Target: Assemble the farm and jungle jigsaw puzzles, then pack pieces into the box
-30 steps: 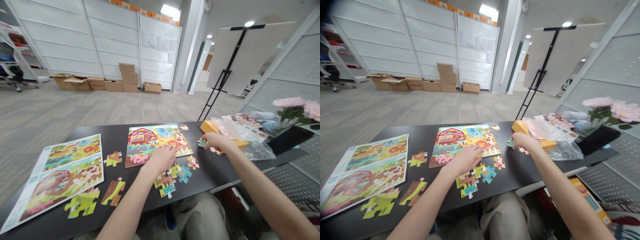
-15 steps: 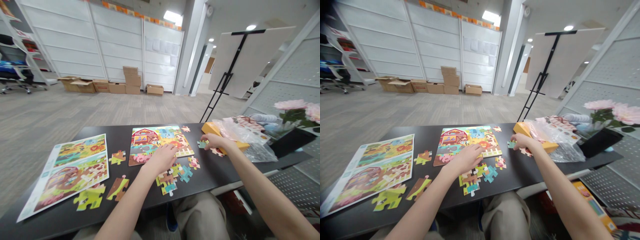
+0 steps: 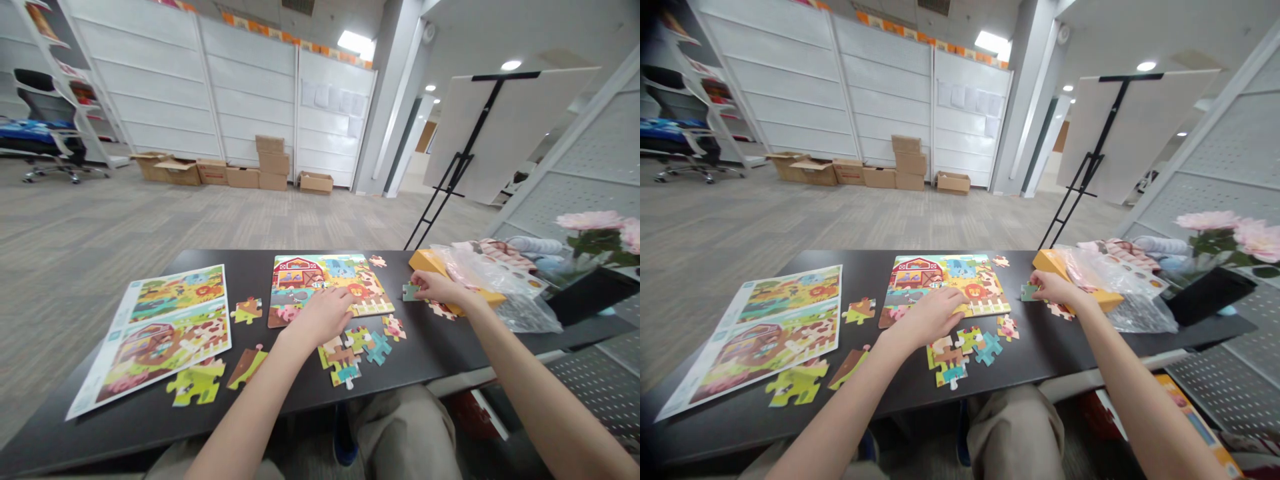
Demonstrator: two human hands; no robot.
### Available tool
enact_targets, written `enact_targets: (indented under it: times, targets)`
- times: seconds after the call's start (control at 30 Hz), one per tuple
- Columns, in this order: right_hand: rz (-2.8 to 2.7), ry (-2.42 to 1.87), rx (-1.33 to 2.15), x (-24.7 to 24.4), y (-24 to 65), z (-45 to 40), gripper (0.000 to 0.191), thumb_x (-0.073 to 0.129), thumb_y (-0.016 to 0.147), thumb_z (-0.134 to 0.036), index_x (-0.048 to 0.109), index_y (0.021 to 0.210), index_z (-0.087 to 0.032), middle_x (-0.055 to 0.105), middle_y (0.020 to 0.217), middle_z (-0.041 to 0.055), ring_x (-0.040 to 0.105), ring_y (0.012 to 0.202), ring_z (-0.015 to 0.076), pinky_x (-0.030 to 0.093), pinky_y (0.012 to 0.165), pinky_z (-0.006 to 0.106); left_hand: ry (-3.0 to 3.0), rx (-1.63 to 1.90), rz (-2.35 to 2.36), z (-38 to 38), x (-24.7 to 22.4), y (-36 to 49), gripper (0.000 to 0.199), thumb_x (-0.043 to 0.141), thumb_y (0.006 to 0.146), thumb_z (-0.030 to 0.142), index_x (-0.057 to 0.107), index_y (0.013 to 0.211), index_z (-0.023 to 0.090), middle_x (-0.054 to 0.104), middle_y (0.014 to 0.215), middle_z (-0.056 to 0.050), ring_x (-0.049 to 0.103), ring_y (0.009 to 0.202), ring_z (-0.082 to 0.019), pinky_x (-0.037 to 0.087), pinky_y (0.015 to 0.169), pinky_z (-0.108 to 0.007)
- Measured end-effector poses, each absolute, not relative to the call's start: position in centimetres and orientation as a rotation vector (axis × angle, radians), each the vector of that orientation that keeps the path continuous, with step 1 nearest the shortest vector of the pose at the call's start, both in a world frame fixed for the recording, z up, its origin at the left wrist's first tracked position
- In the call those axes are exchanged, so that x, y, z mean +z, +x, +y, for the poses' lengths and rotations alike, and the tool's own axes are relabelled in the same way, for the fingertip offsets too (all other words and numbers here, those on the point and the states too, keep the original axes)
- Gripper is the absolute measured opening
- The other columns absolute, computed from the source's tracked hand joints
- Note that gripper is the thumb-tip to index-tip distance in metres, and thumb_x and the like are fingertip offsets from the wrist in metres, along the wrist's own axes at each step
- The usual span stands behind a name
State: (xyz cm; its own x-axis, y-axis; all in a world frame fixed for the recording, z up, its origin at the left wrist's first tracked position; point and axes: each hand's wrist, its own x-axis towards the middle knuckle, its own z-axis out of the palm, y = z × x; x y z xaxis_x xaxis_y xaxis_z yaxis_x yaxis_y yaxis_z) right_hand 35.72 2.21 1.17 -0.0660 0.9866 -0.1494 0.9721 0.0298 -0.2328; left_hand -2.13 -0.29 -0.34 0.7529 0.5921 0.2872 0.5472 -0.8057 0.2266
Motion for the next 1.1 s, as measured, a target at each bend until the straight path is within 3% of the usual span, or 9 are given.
enact_targets:
  times: [0.17,0.33,0.5,0.6,0.83,1.0,1.1]
  targets:
    - [-2.039,-1.890,0.519,2.1,35.0,1.4,0.033,0.067,0.078,-0.048,0.057,0.091,-0.020,0.071,0.084,0.0083,0.067,0.079,0.0223,0.053,0.075,0.033,2.807,0.522,0.988,-0.2,-0.3,-3.6,0.022,0.050,0.097,0.026,0.065,0.111,0.017,0.068,0.112,-0.011,0.063,0.109,-0.028,0.051,0.094,-0.041]
    - [-1.941,-1.531,0.777,4.5,29.0,1.7,0.049,0.069,0.078,-0.060,0.065,0.102,-0.018,0.073,0.093,0.0093,0.067,0.084,0.0221,0.053,0.074,0.033,2.623,0.627,1.141,0.1,-0.1,-4.6,0.024,0.053,0.095,0.027,0.066,0.113,0.017,0.069,0.117,-0.012,0.063,0.115,-0.029,0.050,0.099,-0.043]
    - [-1.976,-1.237,1.000,4.2,21.9,3.6,0.046,0.069,0.081,-0.057,0.072,0.102,-0.017,0.072,0.100,0.0089,0.066,0.085,0.0202,0.054,0.074,0.032,2.173,0.908,1.152,1.2,-0.5,-4.8,0.022,0.054,0.094,0.030,0.068,0.107,0.017,0.074,0.110,-0.010,0.070,0.101,-0.024,0.055,0.092,-0.039]
    - [-1.993,-1.099,1.098,2.5,18.9,5.0,0.041,0.073,0.082,-0.050,0.072,0.106,-0.017,0.070,0.092,0.0054,0.065,0.079,0.0163,0.054,0.071,0.030,1.892,1.047,1.041,2.1,-1.1,-4.9,0.022,0.057,0.091,0.029,0.066,0.106,0.016,0.075,0.104,-0.010,0.072,0.094,-0.020,0.058,0.086,-0.034]
    - [-1.819,-0.962,1.251,-0.2,15.3,5.5,0.038,0.077,0.080,-0.046,0.068,0.105,-0.019,0.068,0.082,0.0022,0.064,0.074,0.0139,0.052,0.070,0.028,1.666,1.014,1.035,2.7,-1.7,-5.9,0.022,0.065,0.079,0.016,0.067,0.100,0.015,0.072,0.080,-0.004,0.070,0.072,-0.016,0.059,0.072,-0.030]
    - [-1.633,-0.973,1.306,-0.6,15.9,5.1,0.038,0.066,0.089,-0.052,0.066,0.111,-0.022,0.070,0.093,0.0039,0.065,0.080,0.0141,0.053,0.071,0.027,1.583,1.035,1.061,2.7,-1.1,-6.3,0.011,0.067,0.077,0.018,0.068,0.088,0.015,0.074,0.083,-0.005,0.072,0.074,-0.016,0.060,0.074,-0.030]
    - [-1.648,-0.985,1.351,-0.7,16.5,5.1,0.039,0.072,0.085,-0.050,0.067,0.109,-0.021,0.069,0.088,0.0025,0.065,0.076,0.0134,0.052,0.069,0.027,1.585,1.045,1.098,2.7,-1.0,-6.5,0.013,0.068,0.077,0.021,0.068,0.089,0.016,0.075,0.083,-0.005,0.072,0.074,-0.017,0.060,0.074,-0.032]
